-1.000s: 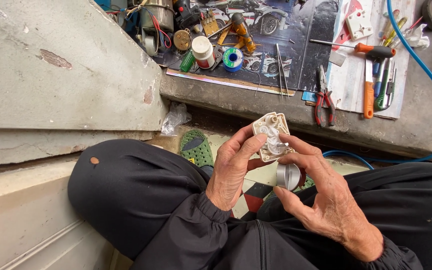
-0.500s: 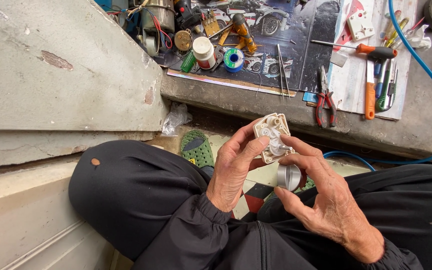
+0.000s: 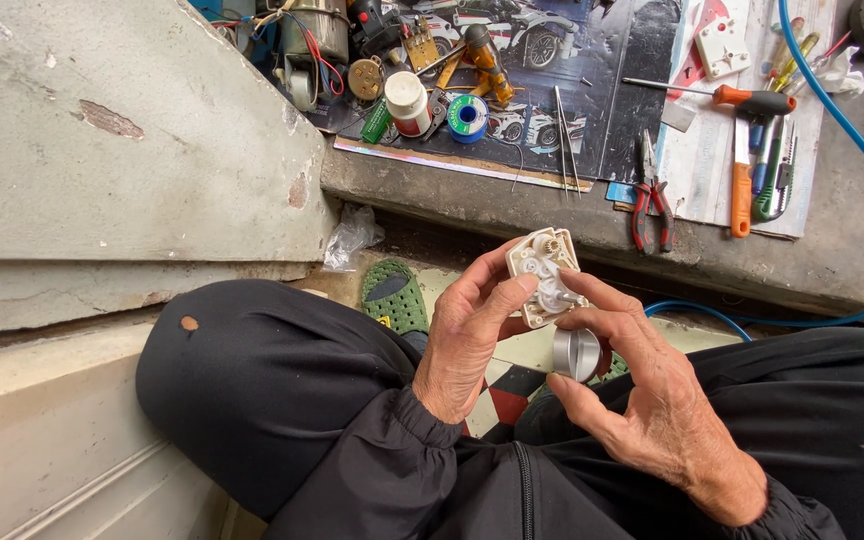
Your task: Cleaning and lubricating small gears inside a plastic housing using tweezers and a metal probe.
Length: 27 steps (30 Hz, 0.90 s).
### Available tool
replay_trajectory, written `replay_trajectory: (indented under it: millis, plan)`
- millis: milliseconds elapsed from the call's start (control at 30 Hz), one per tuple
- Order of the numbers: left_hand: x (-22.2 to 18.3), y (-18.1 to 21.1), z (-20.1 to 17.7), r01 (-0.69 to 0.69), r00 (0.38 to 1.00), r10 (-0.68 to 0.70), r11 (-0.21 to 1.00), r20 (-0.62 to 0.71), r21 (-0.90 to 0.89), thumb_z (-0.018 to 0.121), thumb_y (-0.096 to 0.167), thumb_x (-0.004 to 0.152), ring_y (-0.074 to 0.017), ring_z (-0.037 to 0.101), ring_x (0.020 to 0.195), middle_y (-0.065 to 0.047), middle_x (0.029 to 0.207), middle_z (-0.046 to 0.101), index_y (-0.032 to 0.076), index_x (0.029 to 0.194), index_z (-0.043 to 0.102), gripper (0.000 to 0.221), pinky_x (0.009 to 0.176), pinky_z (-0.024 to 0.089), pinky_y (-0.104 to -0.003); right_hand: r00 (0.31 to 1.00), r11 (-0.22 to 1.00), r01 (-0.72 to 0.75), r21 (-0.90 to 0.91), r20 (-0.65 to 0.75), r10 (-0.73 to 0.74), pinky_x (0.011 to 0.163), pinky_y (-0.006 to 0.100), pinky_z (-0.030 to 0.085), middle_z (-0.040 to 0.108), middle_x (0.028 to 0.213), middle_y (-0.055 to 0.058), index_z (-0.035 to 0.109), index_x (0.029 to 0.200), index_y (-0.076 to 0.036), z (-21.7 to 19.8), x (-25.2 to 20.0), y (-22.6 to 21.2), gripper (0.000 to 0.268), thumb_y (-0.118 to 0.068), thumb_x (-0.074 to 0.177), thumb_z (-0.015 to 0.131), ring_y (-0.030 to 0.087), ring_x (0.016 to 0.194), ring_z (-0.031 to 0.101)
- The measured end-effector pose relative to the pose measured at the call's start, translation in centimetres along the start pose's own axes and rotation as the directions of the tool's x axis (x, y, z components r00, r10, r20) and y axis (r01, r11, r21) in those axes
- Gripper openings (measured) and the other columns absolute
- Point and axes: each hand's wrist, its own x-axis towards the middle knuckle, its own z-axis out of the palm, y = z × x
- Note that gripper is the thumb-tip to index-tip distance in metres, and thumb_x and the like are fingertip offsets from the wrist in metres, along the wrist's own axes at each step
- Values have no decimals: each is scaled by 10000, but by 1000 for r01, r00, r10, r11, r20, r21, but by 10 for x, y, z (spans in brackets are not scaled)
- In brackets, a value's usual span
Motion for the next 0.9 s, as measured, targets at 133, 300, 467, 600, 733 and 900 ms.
replay_trajectory:
  millis: [133, 300, 467, 600, 733, 900]
  plan:
    - [0, 1, 1, -9, 1000, 10, 1000, 2, -19, 724, 174, 979, -194, 687, 1176, -147, 1380, 707, 30, 1543, 626, 590, 1008, 613, -343, 999, 999, -48, 25, -2, 48, 989, 350, 600, 563, 1712, 125, 699, 1270, -69, 0, 0, -2, 533, -121, 756, 829, 252, 1352, 688]
    - [0, 3, 3, -5, 1000, 4, 1000, -22, -21, 730, 146, 973, -186, 690, 1138, -155, 1365, 714, 21, 1541, 623, 592, 979, 611, -326, 998, 998, -57, 34, -3, 57, 995, 348, 593, 557, 1718, 133, 702, 1255, -58, 1, 1, -4, 521, -114, 752, 823, 252, 1354, 685]
    - [0, 5, 5, -4, 999, 3, 1000, -40, -11, 731, 149, 968, -181, 702, 1119, -143, 1357, 725, 25, 1539, 635, 592, 961, 611, -312, 997, 997, -51, 64, -54, 54, 1152, 423, 539, 601, 1672, 149, 665, 1283, -50, -10, -3, 2, 542, -110, 762, 800, 286, 1444, 647]
    - [0, 6, 3, 14, 998, -17, 999, -68, -42, 730, 157, 966, -177, 716, 1073, -119, 1293, 744, 26, 1528, 670, 580, 959, 613, -318, 921, 967, -201, 155, -308, 240, 913, 407, 615, 653, 1543, 191, 557, 1375, -13, -20, 12, 3, 552, -74, 853, 723, 262, 1052, 692]
    - [3, 2, 2, 9, 999, -13, 995, -36, -100, 709, 161, 990, -158, 728, 1007, -94, 1220, 760, 16, 1485, 698, 517, 902, 605, -297, 860, 917, -283, -282, -497, 113, 761, 399, 556, 536, 1168, 176, 652, 1326, 80, -28, 70, 95, 355, -194, 1123, 753, 271, 912, 615]
    - [3, 4, 5, 55, 998, -58, 993, -28, -102, 671, 135, 987, -163, 721, 1031, -106, 1237, 759, 14, 1503, 681, 530, 917, 591, -301, 841, 775, -447, -447, -505, 193, 838, 498, 563, 528, 1190, 199, 675, 1384, 67, -33, 128, 220, 497, -261, 1044, 827, 339, 952, 631]
